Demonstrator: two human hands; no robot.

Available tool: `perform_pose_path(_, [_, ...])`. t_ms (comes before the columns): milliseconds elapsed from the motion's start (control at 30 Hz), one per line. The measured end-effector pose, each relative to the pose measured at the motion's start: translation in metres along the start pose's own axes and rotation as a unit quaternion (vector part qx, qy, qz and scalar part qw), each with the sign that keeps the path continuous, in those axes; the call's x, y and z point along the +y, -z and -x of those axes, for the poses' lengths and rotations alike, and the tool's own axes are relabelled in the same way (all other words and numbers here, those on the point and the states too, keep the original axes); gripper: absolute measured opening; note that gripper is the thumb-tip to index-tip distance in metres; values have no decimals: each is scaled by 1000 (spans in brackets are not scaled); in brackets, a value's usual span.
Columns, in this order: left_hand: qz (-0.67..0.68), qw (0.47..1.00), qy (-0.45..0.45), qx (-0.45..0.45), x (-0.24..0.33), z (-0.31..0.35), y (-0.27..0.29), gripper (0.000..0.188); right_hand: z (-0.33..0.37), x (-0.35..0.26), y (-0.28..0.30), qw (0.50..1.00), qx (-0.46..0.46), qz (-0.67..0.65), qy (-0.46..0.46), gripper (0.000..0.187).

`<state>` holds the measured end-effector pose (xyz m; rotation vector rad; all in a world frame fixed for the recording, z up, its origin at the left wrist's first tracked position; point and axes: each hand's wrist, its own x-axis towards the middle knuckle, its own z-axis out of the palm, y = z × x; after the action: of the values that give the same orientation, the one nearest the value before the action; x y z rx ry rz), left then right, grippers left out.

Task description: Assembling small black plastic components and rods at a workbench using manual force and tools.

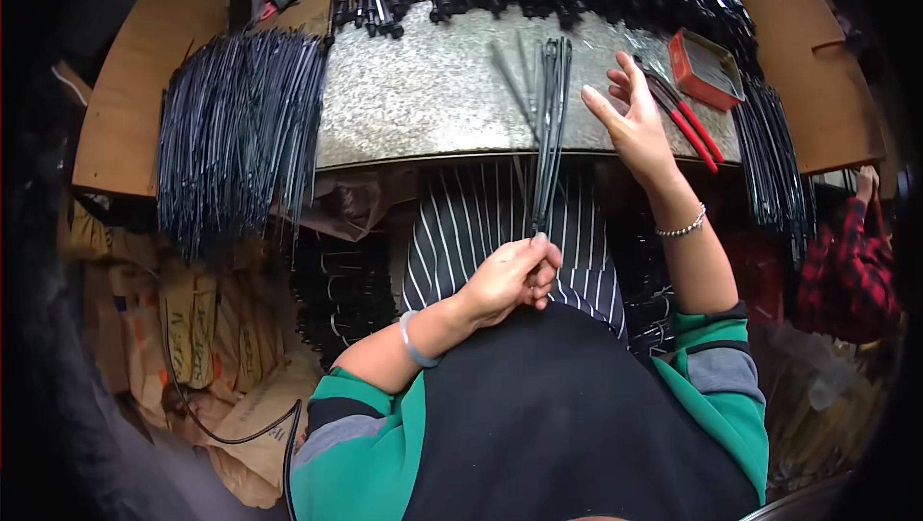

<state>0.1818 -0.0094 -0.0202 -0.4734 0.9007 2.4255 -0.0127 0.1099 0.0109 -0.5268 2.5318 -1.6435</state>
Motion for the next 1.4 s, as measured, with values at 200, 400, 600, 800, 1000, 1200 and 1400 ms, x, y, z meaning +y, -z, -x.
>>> perform_pose_path(200, [-239, 963, -110, -53, 21, 41, -41, 40, 33, 18, 34, 997, 35, 8, 63, 49])
perform_pose_path(400, [-250, 959, -117, -58, 20, 36, -38, 39, 70, -5, 53, 989, -107, -98, -24, 19])
perform_pose_path(600, [-344, 907, -197, -143, -7, 9, -43, 35, 109, -40, 19, 889, -226, -396, -40, 32])
perform_pose_path(800, [-559, 604, -566, -33, 40, 5, -53, 35, 121, -58, 52, 901, -212, -376, -46, 30])
perform_pose_path(1000, [-526, 537, -647, 131, 158, -19, -73, 90, 135, -62, 61, 888, -279, -366, -16, 35])
perform_pose_path(1200, [-421, 628, -648, 90, 176, -23, -87, 55, 137, -62, 56, 889, -271, -370, -10, 41])
perform_pose_path(1400, [-405, 673, -615, 64, 179, -25, -89, 40, 134, -59, 53, 871, -274, -406, -20, 42])
